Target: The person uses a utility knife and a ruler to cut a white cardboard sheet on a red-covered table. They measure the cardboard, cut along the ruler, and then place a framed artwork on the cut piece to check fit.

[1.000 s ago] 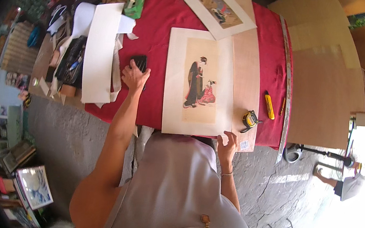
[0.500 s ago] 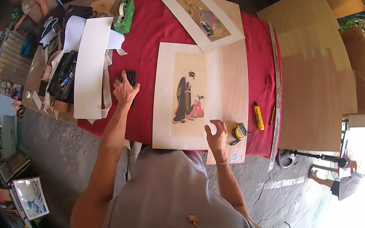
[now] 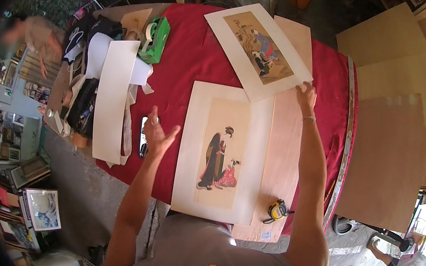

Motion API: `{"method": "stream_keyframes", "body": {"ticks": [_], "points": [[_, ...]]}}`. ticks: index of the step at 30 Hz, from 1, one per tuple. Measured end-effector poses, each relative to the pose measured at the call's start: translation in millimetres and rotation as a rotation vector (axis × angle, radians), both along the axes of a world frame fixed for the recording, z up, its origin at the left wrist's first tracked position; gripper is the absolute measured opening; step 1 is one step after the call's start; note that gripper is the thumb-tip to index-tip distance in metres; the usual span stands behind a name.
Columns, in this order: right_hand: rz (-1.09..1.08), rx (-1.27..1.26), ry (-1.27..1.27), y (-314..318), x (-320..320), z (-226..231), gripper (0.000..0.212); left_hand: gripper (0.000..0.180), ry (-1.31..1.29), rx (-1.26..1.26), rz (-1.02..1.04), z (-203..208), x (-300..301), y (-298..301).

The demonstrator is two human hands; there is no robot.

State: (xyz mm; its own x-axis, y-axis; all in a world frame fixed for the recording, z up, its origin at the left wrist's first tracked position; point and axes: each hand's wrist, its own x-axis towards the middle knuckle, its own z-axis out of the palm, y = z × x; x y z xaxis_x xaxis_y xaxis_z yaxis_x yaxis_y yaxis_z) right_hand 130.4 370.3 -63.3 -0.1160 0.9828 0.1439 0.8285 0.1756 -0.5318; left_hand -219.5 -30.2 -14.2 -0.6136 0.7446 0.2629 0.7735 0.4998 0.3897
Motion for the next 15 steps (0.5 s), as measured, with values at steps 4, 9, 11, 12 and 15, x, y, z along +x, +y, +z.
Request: {"method": "stream_keyframes", "body": {"ticks": [4,9,11,12,15], "points": [[-0.102,-0.052,-0.091,64.4,-15.7,-11.9,0.054,0.093,-0.408,0.159,-0.229,-27.0,24.8,99.7],[0.055,-0.148,-0.322,93.8,-67.8,-20.3,0.061,0.084,-0.937,0.045,-0.029,-35.9,58.9,222.4],[0.036,-0.098,-0.391,102.7,-85.4,-41.8,0.06,0.067,-1.096,0.123,-0.11,-61.3,45.5,251.5],[0.029,-0.07,-0.498,139.4,-44.4,-70.1,0.047,0.061,-0.997,0.158,-0.02,-48.4,78.4,277.9],[0.363,0.409,-0.938,216.6,81.7,-87.9,0.029,0.088,-0.966,0.016,0.161,-13.2,132.7,328.1]]}}
